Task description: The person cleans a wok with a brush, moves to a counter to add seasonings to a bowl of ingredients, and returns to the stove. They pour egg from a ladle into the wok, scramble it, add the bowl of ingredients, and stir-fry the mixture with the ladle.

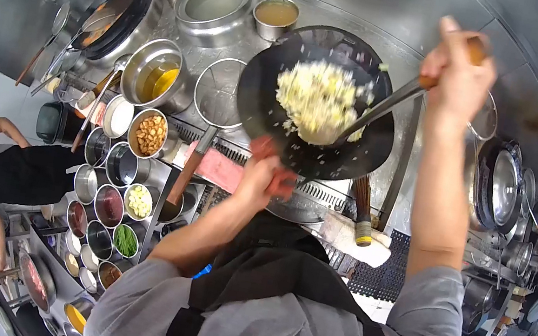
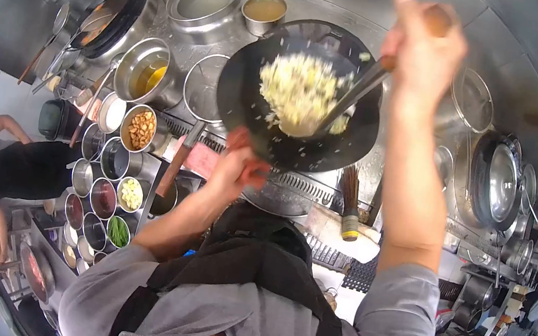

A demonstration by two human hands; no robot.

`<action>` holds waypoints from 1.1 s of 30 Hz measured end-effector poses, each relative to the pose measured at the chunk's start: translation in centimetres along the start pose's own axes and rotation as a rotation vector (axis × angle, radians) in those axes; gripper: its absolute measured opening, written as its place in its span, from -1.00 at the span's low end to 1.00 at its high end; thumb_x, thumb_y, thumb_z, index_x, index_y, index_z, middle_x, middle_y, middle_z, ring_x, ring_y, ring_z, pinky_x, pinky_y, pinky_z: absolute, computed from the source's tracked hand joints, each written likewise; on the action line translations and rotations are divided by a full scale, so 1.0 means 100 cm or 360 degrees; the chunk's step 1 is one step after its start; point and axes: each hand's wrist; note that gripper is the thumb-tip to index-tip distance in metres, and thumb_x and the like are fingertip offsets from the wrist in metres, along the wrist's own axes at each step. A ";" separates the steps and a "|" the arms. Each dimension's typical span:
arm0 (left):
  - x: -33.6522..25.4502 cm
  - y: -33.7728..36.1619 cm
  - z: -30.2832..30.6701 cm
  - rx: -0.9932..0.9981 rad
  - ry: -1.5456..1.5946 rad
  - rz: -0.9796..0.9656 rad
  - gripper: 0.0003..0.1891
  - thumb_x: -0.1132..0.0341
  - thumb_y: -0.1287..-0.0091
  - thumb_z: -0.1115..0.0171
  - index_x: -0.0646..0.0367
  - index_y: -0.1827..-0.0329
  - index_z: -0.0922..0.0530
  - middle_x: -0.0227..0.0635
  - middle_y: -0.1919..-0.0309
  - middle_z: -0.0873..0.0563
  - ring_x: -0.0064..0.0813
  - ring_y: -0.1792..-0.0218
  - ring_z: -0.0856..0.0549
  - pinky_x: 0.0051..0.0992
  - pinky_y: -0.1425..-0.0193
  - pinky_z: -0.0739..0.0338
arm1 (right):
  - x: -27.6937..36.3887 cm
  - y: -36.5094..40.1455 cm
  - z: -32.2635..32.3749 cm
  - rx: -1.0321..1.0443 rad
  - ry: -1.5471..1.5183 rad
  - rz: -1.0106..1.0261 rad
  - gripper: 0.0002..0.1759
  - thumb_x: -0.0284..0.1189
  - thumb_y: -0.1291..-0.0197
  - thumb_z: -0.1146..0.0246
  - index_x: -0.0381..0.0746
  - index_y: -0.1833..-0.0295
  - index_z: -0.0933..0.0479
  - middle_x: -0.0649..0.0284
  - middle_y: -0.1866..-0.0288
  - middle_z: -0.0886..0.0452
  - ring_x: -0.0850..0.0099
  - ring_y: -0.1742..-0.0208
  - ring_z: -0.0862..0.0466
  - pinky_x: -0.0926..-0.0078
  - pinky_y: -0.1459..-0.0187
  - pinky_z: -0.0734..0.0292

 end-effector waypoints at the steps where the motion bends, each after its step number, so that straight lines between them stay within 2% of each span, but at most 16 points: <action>1: 0.002 -0.026 -0.010 -0.0087 -0.0071 -0.0133 -0.73 0.52 -0.16 0.07 0.23 0.06 -0.38 -0.16 0.38 -0.59 -0.26 0.41 -0.69 -0.27 0.49 -0.61 | -0.018 0.001 -0.006 -0.0079 -0.0045 0.0050 -0.75 -0.51 -0.13 -0.33 -0.24 0.44 -0.35 0.33 0.75 -0.33 0.55 0.77 -0.34 0.55 0.68 -0.27; 4: 0.023 -0.088 0.012 0.0150 -0.0099 -0.0258 -0.80 0.54 -0.15 0.07 0.21 0.16 -0.42 -0.24 0.48 -0.57 -0.32 0.48 -0.67 -0.32 0.54 -0.57 | -0.063 0.003 -0.023 -0.0148 -0.0174 0.0080 -0.76 -0.55 -0.10 -0.34 -0.24 0.45 -0.38 0.37 0.71 -0.39 0.58 0.74 -0.40 0.58 0.70 -0.31; 7: 0.057 -0.018 0.040 0.0099 -0.0081 -0.0214 -0.71 0.57 -0.12 0.06 0.19 0.09 -0.46 -0.26 0.43 -0.62 -0.40 0.51 -0.64 -0.40 0.50 -0.57 | -0.024 -0.005 -0.015 -0.0083 -0.0114 0.0206 -0.75 -0.56 -0.14 -0.32 -0.23 0.44 -0.35 0.35 0.73 -0.33 0.55 0.75 -0.35 0.55 0.66 -0.28; 9: 0.025 0.031 0.019 0.0065 -0.0228 -0.0230 -0.67 0.58 -0.11 0.06 0.19 0.05 -0.47 -0.26 0.41 -0.63 -0.42 0.53 -0.62 -0.41 0.50 -0.56 | 0.013 -0.013 -0.010 0.0020 -0.0273 0.0198 -0.75 -0.53 -0.14 -0.34 -0.23 0.43 -0.37 0.38 0.71 -0.30 0.56 0.73 -0.32 0.54 0.67 -0.25; 11: -0.005 0.057 -0.003 -0.0139 -0.0028 -0.0169 -0.66 0.56 -0.11 0.04 0.18 0.03 -0.46 -0.26 0.40 -0.62 -0.46 0.56 -0.57 -0.37 0.53 -0.56 | 0.016 -0.013 -0.013 0.0033 -0.0165 0.0024 -0.74 -0.50 -0.13 -0.36 -0.22 0.43 -0.37 0.38 0.69 -0.30 0.56 0.73 -0.31 0.55 0.67 -0.25; 14: -0.016 -0.025 -0.001 0.0068 -0.0097 -0.0047 -0.83 0.50 -0.18 0.02 0.23 0.17 -0.46 -0.19 0.45 -0.62 -0.34 0.50 -0.63 -0.25 0.52 -0.59 | -0.014 -0.004 -0.032 -0.0147 -0.0060 0.0002 -0.74 -0.50 -0.12 -0.36 -0.22 0.42 -0.36 0.36 0.68 -0.34 0.56 0.73 -0.35 0.57 0.65 -0.30; 16: -0.002 -0.084 0.008 0.0044 -0.0103 -0.0088 -0.84 0.49 -0.20 0.01 0.24 0.17 -0.45 -0.21 0.49 -0.62 -0.37 0.57 -0.61 -0.31 0.57 -0.56 | -0.065 -0.011 -0.031 -0.0217 -0.0049 0.0034 -0.74 -0.51 -0.11 -0.37 -0.22 0.41 -0.36 0.33 0.72 -0.38 0.54 0.75 -0.40 0.55 0.67 -0.34; 18: 0.017 -0.084 0.024 0.0163 -0.0173 -0.0114 -0.81 0.53 -0.17 0.04 0.24 0.17 -0.46 -0.17 0.38 -0.66 -0.34 0.53 -0.66 -0.37 0.57 -0.55 | -0.069 -0.010 -0.027 -0.0287 -0.0043 0.0069 -0.76 -0.51 -0.12 -0.35 -0.24 0.43 -0.38 0.35 0.72 -0.41 0.56 0.76 -0.40 0.59 0.69 -0.32; 20: 0.040 -0.035 0.045 0.0275 0.0022 -0.0347 -0.75 0.56 -0.13 0.07 0.23 0.13 -0.44 -0.18 0.29 -0.66 -0.36 0.52 -0.66 -0.39 0.60 -0.53 | -0.032 -0.012 -0.012 -0.0281 0.0143 0.0203 -0.78 -0.51 -0.13 -0.33 -0.24 0.44 -0.40 0.33 0.72 -0.41 0.56 0.75 -0.41 0.59 0.69 -0.32; 22: 0.031 0.019 0.049 0.0132 -0.0229 -0.0210 -0.70 0.57 -0.10 0.09 0.20 0.09 -0.42 -0.24 0.33 -0.62 -0.40 0.54 -0.62 -0.37 0.62 -0.50 | -0.001 -0.022 0.007 -0.0045 -0.0265 0.0264 -0.75 -0.49 -0.11 -0.36 -0.22 0.46 -0.39 0.37 0.74 -0.36 0.56 0.76 -0.37 0.60 0.69 -0.29; 24: -0.008 0.033 0.018 0.0026 -0.0108 -0.0080 -0.70 0.56 -0.10 0.08 0.18 0.08 -0.40 -0.24 0.36 -0.60 -0.39 0.53 -0.62 -0.34 0.62 -0.51 | 0.006 -0.025 0.006 -0.0017 -0.0197 0.0037 -0.73 -0.50 -0.11 -0.36 -0.22 0.46 -0.37 0.38 0.72 -0.34 0.57 0.76 -0.35 0.59 0.68 -0.29; 26: -0.024 -0.007 0.010 0.0017 -0.0104 -0.0003 -0.75 0.54 -0.12 0.07 0.17 0.13 -0.39 -0.21 0.41 -0.57 -0.32 0.47 -0.65 -0.26 0.59 -0.54 | -0.019 -0.017 -0.008 -0.0079 -0.0104 -0.0103 -0.73 -0.50 -0.10 -0.37 -0.22 0.45 -0.35 0.38 0.70 -0.35 0.57 0.75 -0.35 0.59 0.68 -0.29; 28: -0.014 -0.068 0.006 0.0038 -0.0146 -0.0035 -0.82 0.53 -0.15 0.09 0.15 0.18 -0.36 -0.24 0.49 -0.53 -0.34 0.50 -0.62 -0.24 0.58 -0.56 | -0.051 -0.017 -0.021 -0.0252 -0.0080 -0.0024 -0.71 -0.51 -0.10 -0.37 -0.22 0.43 -0.34 0.36 0.71 -0.37 0.57 0.76 -0.37 0.60 0.69 -0.28; 30: 0.008 -0.094 0.017 0.0142 -0.0262 -0.0119 -0.78 0.50 -0.14 0.04 0.17 0.14 -0.41 -0.27 0.42 -0.57 -0.42 0.51 -0.59 -0.37 0.52 -0.52 | -0.076 -0.017 -0.023 -0.0264 -0.0038 0.0017 -0.72 -0.51 -0.12 -0.36 -0.21 0.43 -0.33 0.35 0.71 -0.39 0.57 0.76 -0.39 0.59 0.70 -0.28; 32: 0.028 -0.053 0.031 0.0221 -0.0190 -0.0247 -0.72 0.56 -0.13 0.10 0.18 0.09 -0.37 -0.25 0.40 -0.58 -0.48 0.58 -0.57 -0.45 0.67 -0.43 | -0.053 -0.016 -0.016 -0.0238 -0.0126 0.0062 -0.73 -0.52 -0.13 -0.34 -0.21 0.43 -0.33 0.34 0.71 -0.39 0.57 0.77 -0.39 0.58 0.72 -0.26; 33: 0.035 -0.030 0.043 0.0256 -0.0188 -0.0357 -0.60 0.58 -0.10 0.10 0.20 -0.05 -0.37 -0.27 0.39 -0.59 -0.51 0.64 -0.54 -0.57 0.73 -0.32 | -0.034 -0.016 -0.006 -0.0196 -0.0177 0.0135 -0.73 -0.53 -0.13 -0.33 -0.21 0.43 -0.33 0.35 0.72 -0.38 0.57 0.76 -0.38 0.58 0.71 -0.25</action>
Point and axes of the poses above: each hand's wrist, its own y-axis away from the middle knuckle, its own z-axis out of the back of the hand, x = y × z
